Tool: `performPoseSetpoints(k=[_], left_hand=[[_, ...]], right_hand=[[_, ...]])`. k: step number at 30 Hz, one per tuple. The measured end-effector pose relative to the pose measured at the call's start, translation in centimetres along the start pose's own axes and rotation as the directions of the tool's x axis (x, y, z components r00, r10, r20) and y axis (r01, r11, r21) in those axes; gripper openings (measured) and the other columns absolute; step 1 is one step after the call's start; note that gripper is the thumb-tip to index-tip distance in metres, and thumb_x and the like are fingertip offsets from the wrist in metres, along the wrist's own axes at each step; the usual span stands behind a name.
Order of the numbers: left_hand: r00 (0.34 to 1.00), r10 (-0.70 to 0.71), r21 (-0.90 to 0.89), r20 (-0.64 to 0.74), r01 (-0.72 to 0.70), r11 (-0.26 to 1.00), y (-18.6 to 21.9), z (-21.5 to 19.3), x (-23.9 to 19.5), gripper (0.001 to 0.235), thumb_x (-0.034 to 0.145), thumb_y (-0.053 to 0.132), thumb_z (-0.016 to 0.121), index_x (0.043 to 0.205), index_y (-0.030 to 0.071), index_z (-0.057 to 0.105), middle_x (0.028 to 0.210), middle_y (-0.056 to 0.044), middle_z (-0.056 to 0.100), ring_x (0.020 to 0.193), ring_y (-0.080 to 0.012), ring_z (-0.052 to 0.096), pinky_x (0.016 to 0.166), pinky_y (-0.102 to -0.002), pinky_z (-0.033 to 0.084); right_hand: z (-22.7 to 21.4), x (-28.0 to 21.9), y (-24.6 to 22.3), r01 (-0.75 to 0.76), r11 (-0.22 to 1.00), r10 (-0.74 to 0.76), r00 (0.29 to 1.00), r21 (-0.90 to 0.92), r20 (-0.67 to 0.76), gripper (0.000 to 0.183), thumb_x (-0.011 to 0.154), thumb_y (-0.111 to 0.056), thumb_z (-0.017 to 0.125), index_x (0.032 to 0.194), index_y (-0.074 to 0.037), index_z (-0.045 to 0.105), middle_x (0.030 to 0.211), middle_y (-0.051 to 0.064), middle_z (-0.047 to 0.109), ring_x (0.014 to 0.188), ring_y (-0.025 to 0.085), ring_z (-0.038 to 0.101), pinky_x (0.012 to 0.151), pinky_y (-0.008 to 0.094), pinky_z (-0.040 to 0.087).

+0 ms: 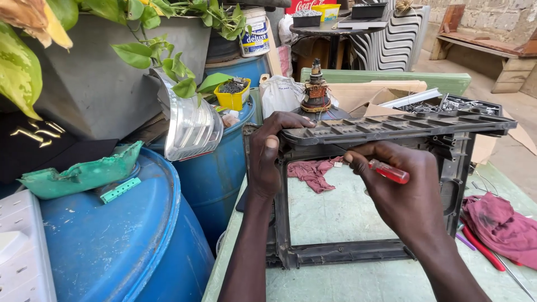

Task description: Cleaning a plastic monitor frame by scraping debris from crevices with a screwdriver and wiping it with a cloth

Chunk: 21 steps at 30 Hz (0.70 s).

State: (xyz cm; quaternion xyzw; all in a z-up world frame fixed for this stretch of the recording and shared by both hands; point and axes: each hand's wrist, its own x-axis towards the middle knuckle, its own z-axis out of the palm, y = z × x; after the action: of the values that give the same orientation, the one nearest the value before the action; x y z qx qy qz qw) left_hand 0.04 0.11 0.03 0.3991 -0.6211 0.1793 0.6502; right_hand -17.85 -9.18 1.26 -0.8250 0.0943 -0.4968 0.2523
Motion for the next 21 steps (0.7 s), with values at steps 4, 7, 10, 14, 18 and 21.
performPoseSetpoints(k=[4,7,10,14,18,21], left_hand=[[1.000,-0.018,-0.035,0.021,0.019,0.999,0.3,-0.5,0.2,0.067,0.099,0.064,0.026,0.094,0.007,0.060,0.102,-0.012,0.067,0.101,-0.0271,0.065,0.089,-0.040,0.049],[0.998,-0.017,-0.004,0.054,0.017,1.000,-0.1,-1.0,0.3,0.061,0.099,0.059,0.028,0.098,0.007,0.061,0.106,-0.012,0.067,0.107,-0.0280,0.064,0.093,-0.041,0.049],[0.994,-0.033,-0.084,0.105,0.041,0.996,-0.2,-1.7,0.2,0.056,0.101,0.058,0.034,0.103,0.010,0.062,0.111,-0.009,0.066,0.111,-0.0264,0.064,0.098,-0.041,0.050],[0.982,-0.089,-0.117,0.169,0.109,0.987,0.1,-2.2,0.6,0.054,0.098,0.058,0.037,0.101,0.010,0.062,0.112,-0.008,0.068,0.112,-0.0236,0.063,0.099,-0.040,0.047],[0.970,-0.124,-0.132,0.207,0.154,0.979,0.8,-2.8,1.0,0.056,0.098,0.056,0.037,0.105,0.008,0.066,0.114,-0.009,0.069,0.113,-0.0226,0.064,0.100,-0.037,0.047],[0.969,-0.091,-0.177,0.232,0.134,0.975,0.2,-3.0,0.9,0.049,0.102,0.050,0.036,0.102,0.009,0.063,0.116,-0.010,0.068,0.116,-0.0251,0.063,0.103,-0.040,0.047]], right_hand=[[0.0,-0.5,-0.3,-0.037,0.996,0.032,0.998,0.077,0.062,0.013,0.089,-0.018,0.071,0.085,-0.008,0.079,0.071,-0.002,0.075,0.065,0.002,0.058,0.055,0.021,0.044],[-0.3,-1.3,-0.7,-0.239,0.959,0.232,0.971,0.150,0.065,0.020,0.086,-0.022,0.070,0.092,-0.006,0.079,0.078,0.006,0.078,0.072,0.013,0.071,0.056,0.027,0.057],[0.2,-3.0,-0.6,-0.058,0.987,0.063,0.998,0.151,-0.024,0.014,0.091,-0.007,0.063,0.092,-0.004,0.076,0.082,0.004,0.074,0.078,0.011,0.067,0.071,0.024,0.052],[1.8,-4.1,-0.9,0.052,0.985,-0.063,0.996,0.164,0.065,0.019,0.088,-0.009,0.062,0.098,-0.005,0.077,0.092,0.004,0.080,0.083,0.011,0.074,0.076,0.024,0.056],[3.4,-3.9,-1.0,0.080,0.981,-0.090,0.995,0.178,0.047,0.018,0.089,-0.009,0.062,0.100,-0.005,0.076,0.091,0.003,0.079,0.083,0.011,0.073,0.074,0.026,0.054],[3.8,-3.7,-1.1,0.081,0.981,-0.087,0.996,0.175,0.027,0.017,0.088,-0.007,0.062,0.098,-0.004,0.076,0.094,0.004,0.079,0.085,0.011,0.072,0.076,0.026,0.055]])
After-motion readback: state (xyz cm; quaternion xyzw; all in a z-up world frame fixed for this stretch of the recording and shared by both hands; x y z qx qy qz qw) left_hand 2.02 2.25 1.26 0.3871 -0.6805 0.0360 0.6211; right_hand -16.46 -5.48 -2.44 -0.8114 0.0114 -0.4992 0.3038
